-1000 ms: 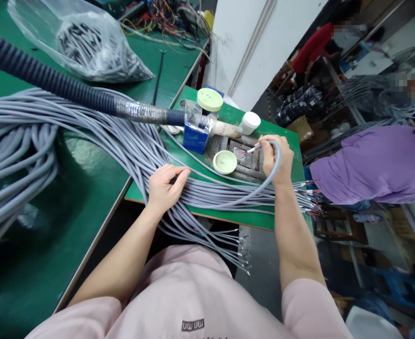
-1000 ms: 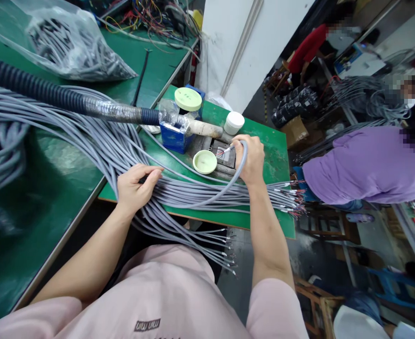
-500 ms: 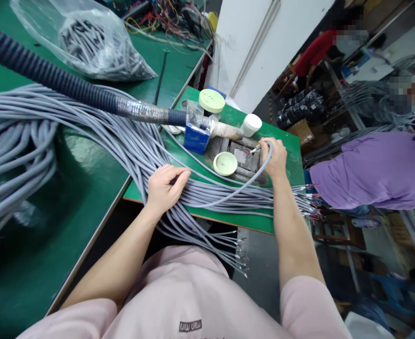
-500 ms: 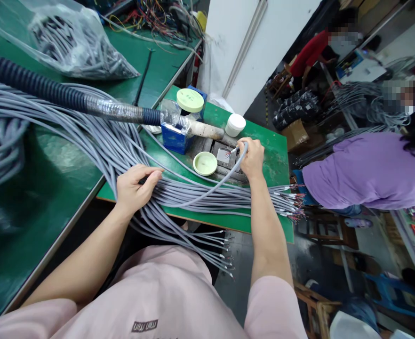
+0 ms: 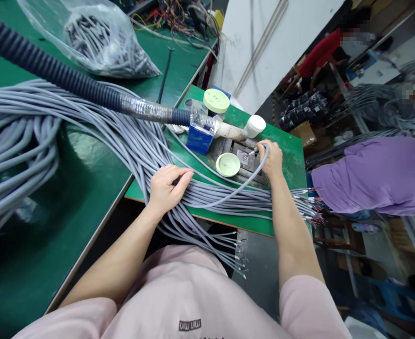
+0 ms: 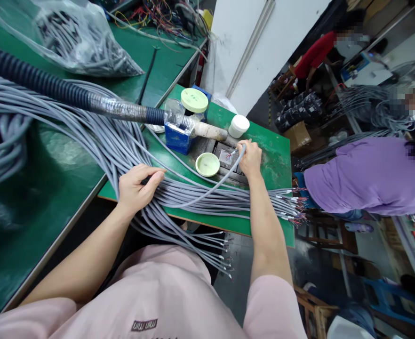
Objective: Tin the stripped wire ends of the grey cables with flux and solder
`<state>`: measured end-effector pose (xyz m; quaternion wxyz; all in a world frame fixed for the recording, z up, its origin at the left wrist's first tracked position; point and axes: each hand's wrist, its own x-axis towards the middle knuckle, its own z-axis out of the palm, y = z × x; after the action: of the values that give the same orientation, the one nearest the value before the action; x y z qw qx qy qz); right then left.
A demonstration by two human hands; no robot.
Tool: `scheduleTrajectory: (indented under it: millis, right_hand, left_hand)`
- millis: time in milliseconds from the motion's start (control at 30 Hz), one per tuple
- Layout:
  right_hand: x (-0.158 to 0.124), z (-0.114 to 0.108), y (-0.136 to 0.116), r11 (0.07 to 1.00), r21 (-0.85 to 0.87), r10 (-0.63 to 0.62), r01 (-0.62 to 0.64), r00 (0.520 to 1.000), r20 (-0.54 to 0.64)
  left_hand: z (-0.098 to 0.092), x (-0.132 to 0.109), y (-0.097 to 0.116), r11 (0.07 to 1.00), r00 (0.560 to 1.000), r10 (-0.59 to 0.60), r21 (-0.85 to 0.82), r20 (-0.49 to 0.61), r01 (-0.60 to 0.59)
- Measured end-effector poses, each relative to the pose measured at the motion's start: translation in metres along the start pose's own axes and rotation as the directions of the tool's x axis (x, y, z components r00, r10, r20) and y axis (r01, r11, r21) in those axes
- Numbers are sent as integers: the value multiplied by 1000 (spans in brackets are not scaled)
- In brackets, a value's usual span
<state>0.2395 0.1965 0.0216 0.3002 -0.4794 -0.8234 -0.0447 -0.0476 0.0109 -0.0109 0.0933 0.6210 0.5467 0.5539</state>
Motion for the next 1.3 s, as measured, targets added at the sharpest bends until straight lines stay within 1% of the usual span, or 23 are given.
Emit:
scheduleTrajectory:
  millis: [67, 133, 267, 367, 433, 467, 500, 533, 567, 600, 633, 667, 700, 733, 767, 833, 900, 1000, 1100, 1167, 1300]
  right_hand:
    - [-1, -4, -3, 1000, 12, 5, -5, 1000, -7]
    - [-5, -15, -11, 1000, 31, 4, -3, 999, -40]
    - [-21, -54, -43, 997, 75, -2, 13, 989, -150]
    - [-41, -83, -72, 993, 70, -82, 97, 978, -192]
    - [-57, -95, -89, 985, 58, -150, 165, 968, -199]
    - [-65, -98, -97, 979, 49, -185, 197, 964, -190]
    - [-73, -101, -103, 971, 39, -223, 234, 958, -181]
    - [-81, -102, -109, 962, 31, -263, 272, 949, -175]
    - [-89, -102, -114, 951, 24, -301, 309, 938, -171]
    - [-97, -102, -119, 940, 18, -333, 341, 928, -168]
    - [-105, -101, -124, 931, 14, -359, 365, 919, -162]
    - [-113, -100, -129, 923, 11, -379, 385, 913, -152]
    - [-121, -99, -134, 917, 9, -395, 399, 909, -136]
    - [-128, -98, -139, 910, 11, -411, 415, 904, -115]
    - [-136, -97, -145, 902, 17, -428, 432, 898, -98]
    - [-149, -96, -154, 888, 36, -456, 459, 887, -72]
    - [-161, -94, -162, 884, 51, -463, 465, 885, -51]
    - [-175, -92, -170, 884, 53, -464, 464, 886, -18]
    - [-184, -92, -174, 880, 41, -474, 473, 881, 4]
    - [-188, -93, -174, 882, 34, -471, 470, 882, 9]
    - [-192, -95, -177, 887, 37, -462, 461, 887, 24]
  left_hand:
    - [0, 0, 0, 1000, 1000, 9, -1, -2, -9]
    - [1, 0, 0, 1000, 1000, 16, -2, -5, -16]
    - [1, 1, -3, 1000, 1000, 6, -9, -8, -6]
    - [0, -1, 2, 999, 998, 15, -46, -56, -18]
    - [0, -4, 16, 994, 996, 28, -105, -90, -37]
    - [0, -7, 27, 988, 997, 31, -147, -72, -41]
    - [2, -10, 38, 976, 999, 46, -214, -23, -50]
    - [3, -15, 51, 951, 996, 69, -305, 51, -50]
    - [6, -19, 63, 914, 987, 81, -405, 139, -18]
    - [9, -23, 73, 875, 966, 62, -480, 252, 69]
    - [13, -27, 82, 828, 926, 12, -523, 377, 202]
    - [16, -31, 89, 761, 864, -68, -533, 500, 369]
    - [20, -34, 93, 689, 797, -122, -528, 591, 497]
    - [24, -36, 96, 626, 738, -162, -510, 655, 590]
    - [27, -37, 96, 574, 692, -197, -491, 694, 655]
    - [32, -39, 95, 496, 633, -256, -463, 730, 734]
    - [34, -39, 94, 428, 590, -295, -448, 752, 785]
    - [35, -40, 96, 324, 525, -314, -431, 791, 842]
    - [35, -41, 100, 274, 474, -332, -397, 816, 876]
    - [35, -42, 102, 279, 465, -320, -386, 826, 879]
    - [33, -45, 102, 309, 477, -275, -393, 835, 866]
